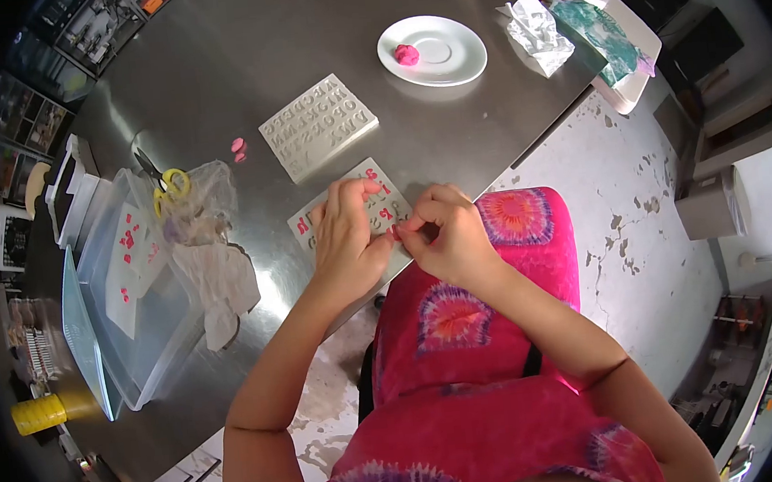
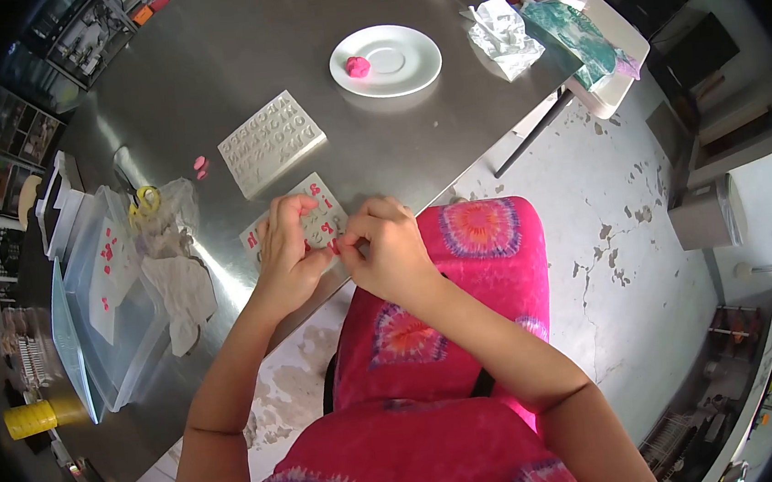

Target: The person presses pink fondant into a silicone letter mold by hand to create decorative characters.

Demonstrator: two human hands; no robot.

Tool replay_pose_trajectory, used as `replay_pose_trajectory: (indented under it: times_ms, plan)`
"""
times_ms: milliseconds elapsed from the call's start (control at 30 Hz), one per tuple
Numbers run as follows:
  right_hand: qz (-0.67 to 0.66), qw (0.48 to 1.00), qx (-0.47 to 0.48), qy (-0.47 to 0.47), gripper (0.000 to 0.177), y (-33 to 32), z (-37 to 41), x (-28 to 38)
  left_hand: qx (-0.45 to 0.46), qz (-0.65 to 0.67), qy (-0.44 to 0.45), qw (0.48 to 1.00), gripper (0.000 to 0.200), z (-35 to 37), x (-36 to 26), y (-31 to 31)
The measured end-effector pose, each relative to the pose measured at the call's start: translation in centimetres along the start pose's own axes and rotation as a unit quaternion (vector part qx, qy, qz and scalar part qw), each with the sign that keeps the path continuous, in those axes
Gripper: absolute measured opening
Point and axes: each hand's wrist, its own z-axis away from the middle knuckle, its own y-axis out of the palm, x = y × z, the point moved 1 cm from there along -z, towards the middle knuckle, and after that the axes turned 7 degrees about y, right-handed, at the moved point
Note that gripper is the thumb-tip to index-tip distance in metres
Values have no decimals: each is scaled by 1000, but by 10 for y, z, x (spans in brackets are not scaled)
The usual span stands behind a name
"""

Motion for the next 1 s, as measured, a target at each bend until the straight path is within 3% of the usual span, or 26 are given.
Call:
replay_pose_trajectory:
  times_ms: [167,233,367,533,567,633,767,833,967,1000]
  plan:
    - [32,998,-29,-46,11,-2,-3,-1,14,-8,-15,1000,55,-2,-2,0]
    - [-45,997,19,53,11,-8,-6,-4,10,-15,-18,1000,56,1,0,-1]
    - [-16,997,52,60,11,-11,-6,0,5,12,-27,1000,56,2,1,1]
    - [72,992,24,-101,10,-9,-13,-2,7,-13,-14,1000,57,0,0,2]
    - [73,992,24,-101,10,-12,-13,-1,5,-13,-8,1000,57,-1,0,1]
    - [1,995,95,41,10,-17,-14,2,2,-14,-8,1000,57,-1,-3,-2]
    - [-4,995,89,43,10,-11,-7,-1,9,-15,-15,1000,53,-2,-10,-3]
    - [59,995,-1,-81,10,-5,-5,2,1,-28,-2,1000,53,-4,-10,-3]
    - [85,991,-26,-98,12,-5,-3,6,-1,-39,12,999,57,-3,-6,0]
    - [29,999,18,-23,11,-8,-5,2,-5,-32,16,999,59,-1,-5,0]
